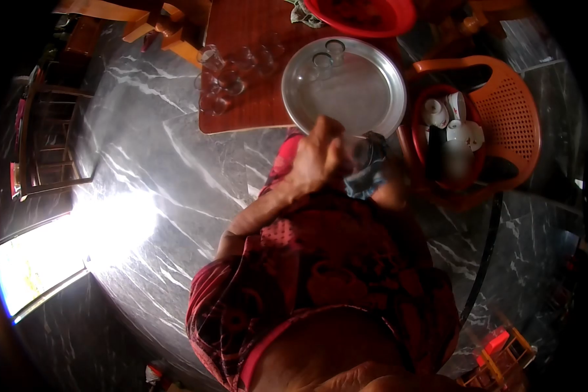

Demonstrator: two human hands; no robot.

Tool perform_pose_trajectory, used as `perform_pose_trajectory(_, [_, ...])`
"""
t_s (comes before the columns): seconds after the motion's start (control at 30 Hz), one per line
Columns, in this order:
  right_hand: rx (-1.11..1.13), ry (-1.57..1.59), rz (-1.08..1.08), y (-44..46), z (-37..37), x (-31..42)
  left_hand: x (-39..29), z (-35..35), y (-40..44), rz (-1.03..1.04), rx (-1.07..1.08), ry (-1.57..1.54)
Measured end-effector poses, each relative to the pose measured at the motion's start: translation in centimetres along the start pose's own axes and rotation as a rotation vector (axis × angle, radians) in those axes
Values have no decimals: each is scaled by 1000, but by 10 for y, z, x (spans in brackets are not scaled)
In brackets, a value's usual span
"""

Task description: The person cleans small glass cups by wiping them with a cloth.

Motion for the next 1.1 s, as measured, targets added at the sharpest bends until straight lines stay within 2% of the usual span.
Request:
perform_pose_trajectory(0.03, [-99,427,304,-6,-6,-25,1,-2,-2,18,-39,34])
perform_pose_trajectory(0.13, [9,493,427,-13,13,-22,15,-7,-8,50,-123,131])
perform_pose_trajectory(0.17, [42,-118,63,-4,8,-1,15,-12,-5,39,-157,162])
perform_pose_trajectory(0.23, [-83,-239,-35,4,1,9,13,-22,1,15,-221,223])
perform_pose_trajectory(0.27, [-106,-20,1,4,6,12,11,-27,6,-59,-231,216])
perform_pose_trajectory(0.33, [-90,-173,-168,6,7,26,18,-23,5,-108,-174,208])
perform_pose_trajectory(0.4, [92,-522,-412,-3,41,54,25,-16,2,-155,-109,195])
perform_pose_trajectory(0.47, [212,-794,-634,-10,57,54,0,0,1,144,-10,255])
perform_pose_trajectory(0.53, [220,-801,-720,-13,70,58,4,4,-1,148,-2,246])
perform_pose_trajectory(0.6, [269,-806,-728,-14,79,62,7,2,-2,164,-31,297])
perform_pose_trajectory(0.63, [242,-796,-690,-11,78,61,5,7,-8,371,-19,437])
perform_pose_trajectory(0.73, [177,-784,-625,-3,71,60,6,11,-7,368,30,328])
perform_pose_trajectory(0.8, [26,-831,-634,4,59,63,5,12,-10,333,55,338])
perform_pose_trajectory(0.83, [-64,-824,-732,10,48,67,8,13,-10,295,79,352])
perform_pose_trajectory(0.87, [-169,-580,-452,25,23,52,14,14,-12,295,75,355])
perform_pose_trajectory(0.93, [-183,-612,-524,28,22,84,39,22,-21,267,123,285])
perform_pose_trajectory(0.97, [-182,-613,-523,27,27,94,45,23,-25,267,122,285])
perform_pose_trajectory(1.07, [15,-751,-617,17,53,102,65,37,-33,166,247,354])
perform_pose_trajectory(1.1, [132,-746,-611,13,60,89,72,34,-29,17,211,218])
Point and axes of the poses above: each hand's wrist, its own y-axis towards the middle knuckle, its own z-axis out of the palm, x = y × z, the point moved 10 cm from there along y, towards the middle knuckle, and after that the axes turned 11 degrees about -x, right-handed, at the moved point
